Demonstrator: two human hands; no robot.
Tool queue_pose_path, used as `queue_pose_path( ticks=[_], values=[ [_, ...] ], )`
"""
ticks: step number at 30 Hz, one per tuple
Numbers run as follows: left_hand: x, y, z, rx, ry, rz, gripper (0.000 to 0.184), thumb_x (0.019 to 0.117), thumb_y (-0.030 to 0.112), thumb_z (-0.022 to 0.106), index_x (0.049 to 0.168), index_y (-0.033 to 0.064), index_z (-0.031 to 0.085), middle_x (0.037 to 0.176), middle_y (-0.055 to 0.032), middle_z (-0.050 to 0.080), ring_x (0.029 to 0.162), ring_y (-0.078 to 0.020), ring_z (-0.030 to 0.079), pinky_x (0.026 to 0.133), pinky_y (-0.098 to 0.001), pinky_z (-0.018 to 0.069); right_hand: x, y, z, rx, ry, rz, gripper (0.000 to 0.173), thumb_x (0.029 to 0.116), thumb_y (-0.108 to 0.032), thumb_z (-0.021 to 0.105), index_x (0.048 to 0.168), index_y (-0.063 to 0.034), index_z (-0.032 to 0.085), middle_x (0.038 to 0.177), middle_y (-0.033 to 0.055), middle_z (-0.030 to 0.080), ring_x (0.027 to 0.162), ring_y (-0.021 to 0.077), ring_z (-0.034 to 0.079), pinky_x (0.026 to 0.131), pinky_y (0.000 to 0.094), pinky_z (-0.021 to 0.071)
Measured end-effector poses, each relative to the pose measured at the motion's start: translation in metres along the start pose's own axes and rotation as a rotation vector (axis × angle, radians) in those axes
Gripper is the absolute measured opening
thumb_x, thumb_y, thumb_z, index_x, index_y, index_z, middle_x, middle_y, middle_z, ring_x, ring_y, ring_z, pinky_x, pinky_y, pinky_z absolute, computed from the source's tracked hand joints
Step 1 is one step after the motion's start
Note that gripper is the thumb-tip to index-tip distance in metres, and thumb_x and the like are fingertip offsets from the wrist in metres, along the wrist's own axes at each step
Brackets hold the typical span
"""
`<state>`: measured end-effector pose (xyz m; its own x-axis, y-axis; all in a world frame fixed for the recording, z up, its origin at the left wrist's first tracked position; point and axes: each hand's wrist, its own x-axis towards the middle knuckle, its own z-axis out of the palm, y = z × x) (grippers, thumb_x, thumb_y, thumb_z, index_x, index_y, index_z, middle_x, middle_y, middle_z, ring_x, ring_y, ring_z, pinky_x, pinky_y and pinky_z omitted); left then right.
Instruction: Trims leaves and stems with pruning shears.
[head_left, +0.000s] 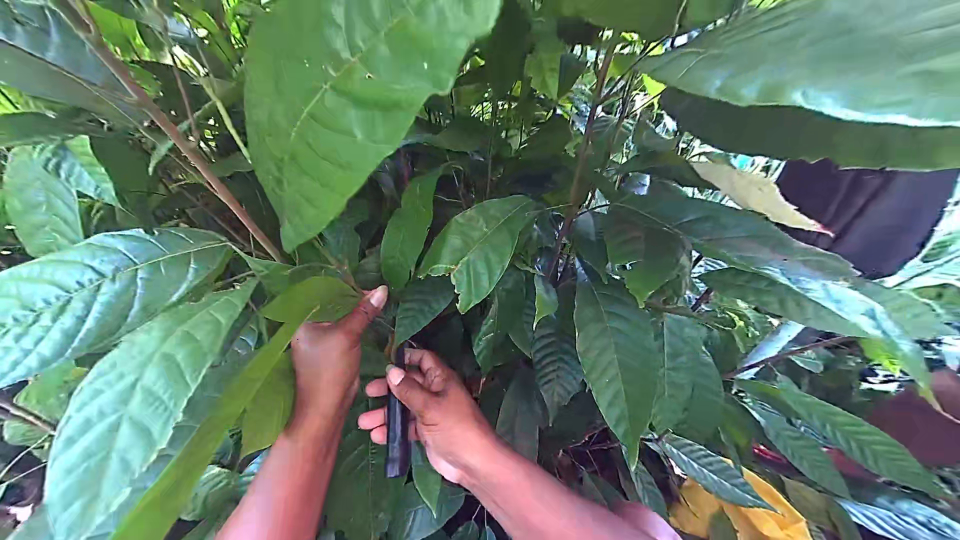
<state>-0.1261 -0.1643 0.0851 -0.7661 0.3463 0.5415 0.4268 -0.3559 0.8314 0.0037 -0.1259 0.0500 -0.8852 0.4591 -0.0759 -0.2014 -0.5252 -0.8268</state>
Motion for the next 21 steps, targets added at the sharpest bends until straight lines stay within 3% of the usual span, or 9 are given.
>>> queue_pose_path(
  ticks=[5, 8, 11, 14, 21],
  values=[
    [0.014, 0.003, -0.012, -0.052, 0.094, 0.008, 0.036, 0.0831, 0.001, 0.081, 0.115, 0.0024, 0.065, 0.102, -0.0049, 0.073, 0.096, -0.0140, 0.071, 0.087, -0.0353, 0.0611, -0.012, -0.012, -0.010, -0.163, 0.115, -0.024, 0.038, 0.1089, -0.015, 0.049, 0.144, -0.0028, 0.039, 0.096, 0.0157, 0.070, 0.065, 0.0235, 0.072, 0.058, 0.0348, 0.0632],
    [0.023, 0.006, -0.022, -0.014, 0.144, -0.057, 0.040, 0.0839, 0.006, 0.082, 0.120, 0.0029, 0.063, 0.105, -0.0042, 0.073, 0.097, -0.0128, 0.071, 0.087, -0.0348, 0.0610, -0.030, -0.022, -0.012, -0.295, 0.043, -0.095, 0.044, 0.1066, -0.016, 0.051, 0.148, -0.0039, 0.040, 0.087, 0.0106, 0.069, 0.056, 0.0165, 0.066, 0.047, 0.0285, 0.0564],
    [0.025, 0.007, -0.029, -0.025, 0.120, -0.119, 0.044, 0.0839, 0.009, 0.083, 0.122, 0.0014, 0.062, 0.107, -0.0057, 0.073, 0.099, -0.0144, 0.071, 0.090, -0.0364, 0.0597, -0.033, -0.024, -0.018, -0.357, -0.080, 0.003, 0.043, 0.1050, -0.016, 0.054, 0.146, -0.0042, 0.045, 0.085, 0.0089, 0.069, 0.051, 0.0112, 0.060, 0.043, 0.0232, 0.0507],
    [0.022, 0.009, -0.029, -0.061, 0.035, -0.131, 0.036, 0.0843, 0.003, 0.081, 0.117, 0.0007, 0.065, 0.102, -0.0059, 0.074, 0.095, -0.0148, 0.072, 0.088, -0.0354, 0.0606, -0.018, -0.014, -0.028, -0.300, -0.087, 0.102, 0.037, 0.1069, -0.017, 0.053, 0.141, -0.0032, 0.048, 0.086, 0.0096, 0.069, 0.050, 0.0091, 0.059, 0.043, 0.0203, 0.0480],
    [0.008, 0.012, -0.025, -0.128, -0.126, -0.074, 0.040, 0.0800, -0.008, 0.077, 0.116, -0.0007, 0.062, 0.099, -0.0063, 0.074, 0.092, -0.0143, 0.072, 0.087, -0.0332, 0.0612, -0.009, -0.016, -0.023, -0.062, 0.004, 0.058, 0.031, 0.1081, -0.014, 0.050, 0.136, -0.0006, 0.052, 0.081, 0.0103, 0.068, 0.046, 0.0076, 0.057, 0.039, 0.0183, 0.0460]
  ],
)
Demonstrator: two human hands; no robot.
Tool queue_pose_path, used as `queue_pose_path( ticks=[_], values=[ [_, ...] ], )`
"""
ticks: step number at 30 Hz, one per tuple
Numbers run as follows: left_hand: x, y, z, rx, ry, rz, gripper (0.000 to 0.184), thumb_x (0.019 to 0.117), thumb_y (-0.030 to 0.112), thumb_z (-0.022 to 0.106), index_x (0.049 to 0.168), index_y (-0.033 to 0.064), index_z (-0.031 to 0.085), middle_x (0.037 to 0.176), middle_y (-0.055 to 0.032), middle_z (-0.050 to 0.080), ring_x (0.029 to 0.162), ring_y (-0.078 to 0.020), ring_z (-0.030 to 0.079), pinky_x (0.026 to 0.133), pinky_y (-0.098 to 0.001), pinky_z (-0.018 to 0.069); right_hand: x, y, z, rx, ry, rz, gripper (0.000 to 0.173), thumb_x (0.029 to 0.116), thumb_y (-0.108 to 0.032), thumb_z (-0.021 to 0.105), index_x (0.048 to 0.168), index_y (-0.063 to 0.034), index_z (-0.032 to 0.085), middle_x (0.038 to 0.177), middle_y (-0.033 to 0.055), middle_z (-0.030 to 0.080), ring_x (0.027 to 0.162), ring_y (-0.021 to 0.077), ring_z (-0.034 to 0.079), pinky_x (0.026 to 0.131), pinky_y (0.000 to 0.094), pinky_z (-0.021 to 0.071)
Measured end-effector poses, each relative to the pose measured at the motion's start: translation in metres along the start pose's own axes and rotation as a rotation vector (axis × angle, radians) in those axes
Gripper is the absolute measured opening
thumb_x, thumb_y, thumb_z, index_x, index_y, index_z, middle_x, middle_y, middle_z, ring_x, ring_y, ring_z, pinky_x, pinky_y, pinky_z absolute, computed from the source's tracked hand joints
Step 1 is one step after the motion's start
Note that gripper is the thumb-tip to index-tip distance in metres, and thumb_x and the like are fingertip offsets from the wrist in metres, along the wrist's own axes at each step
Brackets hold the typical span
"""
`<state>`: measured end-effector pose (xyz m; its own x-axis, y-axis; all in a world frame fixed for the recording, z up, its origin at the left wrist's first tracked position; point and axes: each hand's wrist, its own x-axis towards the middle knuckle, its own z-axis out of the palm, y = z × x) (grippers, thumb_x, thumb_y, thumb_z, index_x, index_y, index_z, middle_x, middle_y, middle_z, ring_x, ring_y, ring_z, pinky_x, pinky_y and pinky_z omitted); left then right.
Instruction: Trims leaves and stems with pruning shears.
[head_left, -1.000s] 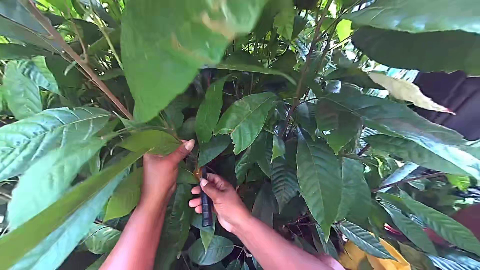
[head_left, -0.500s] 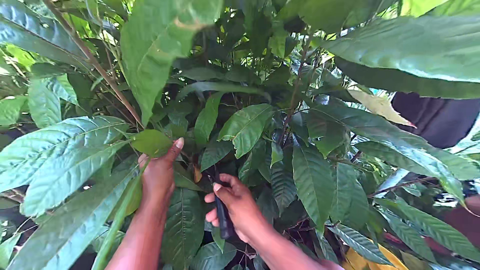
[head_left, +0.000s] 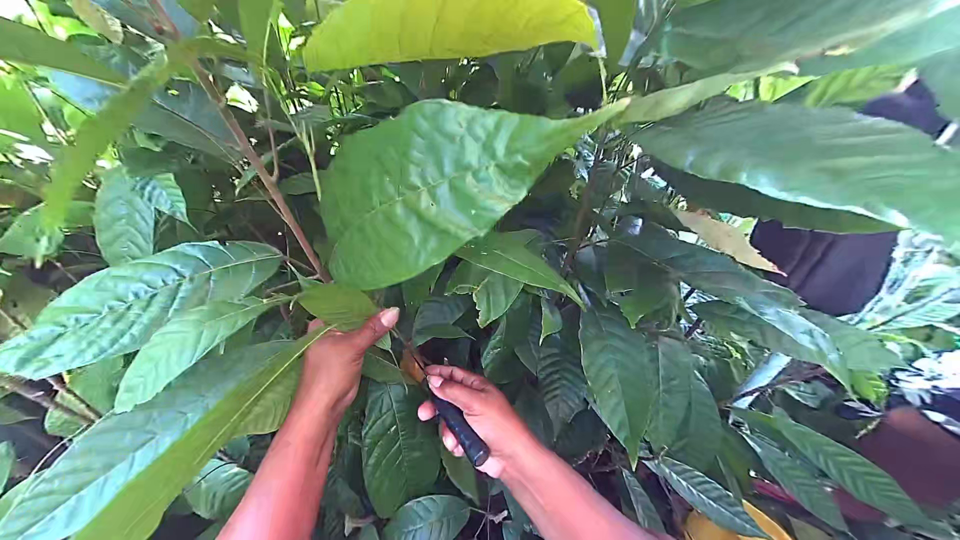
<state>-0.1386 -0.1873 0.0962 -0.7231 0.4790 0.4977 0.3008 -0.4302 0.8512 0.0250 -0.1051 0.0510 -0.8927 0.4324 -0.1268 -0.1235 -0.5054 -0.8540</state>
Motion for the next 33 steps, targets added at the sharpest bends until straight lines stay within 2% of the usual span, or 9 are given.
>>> queue_pose_path(
  ticks=[4, 8, 12, 16, 21, 26, 29, 31, 33],
  values=[
    [0.005, -0.001, -0.007, -0.025, 0.054, 0.012, 0.043, 0.0835, -0.004, 0.077, 0.123, -0.0009, 0.060, 0.107, -0.0073, 0.073, 0.100, -0.0149, 0.071, 0.093, -0.0347, 0.0595, -0.014, -0.007, 0.007, -0.093, -0.064, -0.059, 0.035, 0.1057, -0.012, 0.053, 0.139, -0.0013, 0.052, 0.085, 0.0096, 0.068, 0.048, 0.0074, 0.057, 0.040, 0.0188, 0.0475],
    [0.004, 0.003, -0.012, -0.015, 0.086, -0.012, 0.044, 0.0835, -0.003, 0.078, 0.124, -0.0012, 0.059, 0.108, -0.0078, 0.072, 0.102, -0.0155, 0.069, 0.094, -0.0350, 0.0587, -0.007, -0.002, 0.004, -0.217, 0.030, -0.069, 0.040, 0.1044, -0.014, 0.058, 0.141, -0.0031, 0.050, 0.087, 0.0100, 0.067, 0.051, 0.0105, 0.058, 0.043, 0.0215, 0.0486],
    [-0.005, 0.004, -0.004, -0.021, 0.000, -0.015, 0.044, 0.0817, -0.002, 0.079, 0.121, -0.0035, 0.058, 0.103, -0.0078, 0.073, 0.098, -0.0152, 0.071, 0.092, -0.0337, 0.0592, -0.005, -0.003, 0.006, -0.063, 0.026, -0.037, 0.034, 0.1065, -0.014, 0.053, 0.138, -0.0009, 0.051, 0.083, 0.0096, 0.066, 0.048, 0.0088, 0.056, 0.040, 0.0195, 0.0465],
    [-0.008, 0.005, 0.002, -0.019, 0.038, -0.028, 0.045, 0.0815, -0.001, 0.080, 0.120, -0.0041, 0.058, 0.103, -0.0069, 0.073, 0.098, -0.0139, 0.071, 0.093, -0.0330, 0.0587, -0.025, -0.015, 0.013, 0.058, -0.013, -0.098, 0.031, 0.1078, -0.013, 0.049, 0.136, 0.0001, 0.051, 0.079, 0.0096, 0.066, 0.045, 0.0073, 0.056, 0.039, 0.0184, 0.0468],
    [-0.009, 0.008, 0.001, -0.022, 0.082, -0.056, 0.049, 0.0816, -0.002, 0.080, 0.124, -0.0059, 0.057, 0.108, -0.0105, 0.071, 0.102, -0.0158, 0.070, 0.094, -0.0346, 0.0584, -0.021, -0.008, 0.006, -0.324, 0.047, -0.125, 0.039, 0.1038, -0.016, 0.060, 0.140, -0.0060, 0.050, 0.084, 0.0071, 0.066, 0.052, 0.0105, 0.057, 0.044, 0.0228, 0.0482],
    [-0.021, 0.008, 0.013, -0.020, -0.015, -0.022, 0.045, 0.0796, -0.004, 0.079, 0.119, -0.0043, 0.058, 0.102, -0.0074, 0.072, 0.097, -0.0135, 0.070, 0.091, -0.0326, 0.0598, -0.011, -0.005, 0.000, -0.355, 0.069, -0.084, 0.041, 0.1020, -0.016, 0.063, 0.141, -0.0062, 0.052, 0.084, 0.0060, 0.064, 0.054, 0.0106, 0.057, 0.045, 0.0229, 0.0473],
    [-0.022, 0.017, 0.019, 0.022, 0.055, -0.044, 0.039, 0.0852, -0.003, 0.076, 0.120, -0.0053, 0.058, 0.101, -0.0071, 0.071, 0.095, -0.0131, 0.070, 0.089, -0.0323, 0.0596, -0.035, -0.018, 0.000, -0.257, 0.001, -0.057, 0.027, 0.1035, -0.013, 0.059, 0.128, -0.0033, 0.054, 0.082, 0.0060, 0.064, 0.051, 0.0088, 0.056, 0.044, 0.0210, 0.0478],
    [-0.012, 0.035, 0.010, -0.027, 0.162, -0.009, 0.029, 0.0920, 0.001, 0.070, 0.118, -0.0053, 0.059, 0.097, -0.0073, 0.073, 0.090, -0.0150, 0.071, 0.084, -0.0342, 0.0597, -0.056, -0.031, -0.002, -0.253, -0.078, -0.116, 0.036, 0.1026, -0.013, 0.059, 0.136, -0.0038, 0.052, 0.084, 0.0057, 0.066, 0.050, 0.0073, 0.055, 0.043, 0.0203, 0.0473],
    [-0.005, 0.064, -0.014, -0.144, 0.198, 0.112, 0.011, 0.0997, 0.002, 0.059, 0.110, 0.0016, 0.059, 0.089, -0.0026, 0.073, 0.084, -0.0134, 0.072, 0.080, -0.0320, 0.0612, -0.069, -0.042, -0.007, -0.287, -0.111, -0.201, 0.046, 0.1006, -0.014, 0.060, 0.145, -0.0060, 0.050, 0.087, 0.0064, 0.067, 0.052, 0.0082, 0.057, 0.043, 0.0211, 0.0481]
  ],
)
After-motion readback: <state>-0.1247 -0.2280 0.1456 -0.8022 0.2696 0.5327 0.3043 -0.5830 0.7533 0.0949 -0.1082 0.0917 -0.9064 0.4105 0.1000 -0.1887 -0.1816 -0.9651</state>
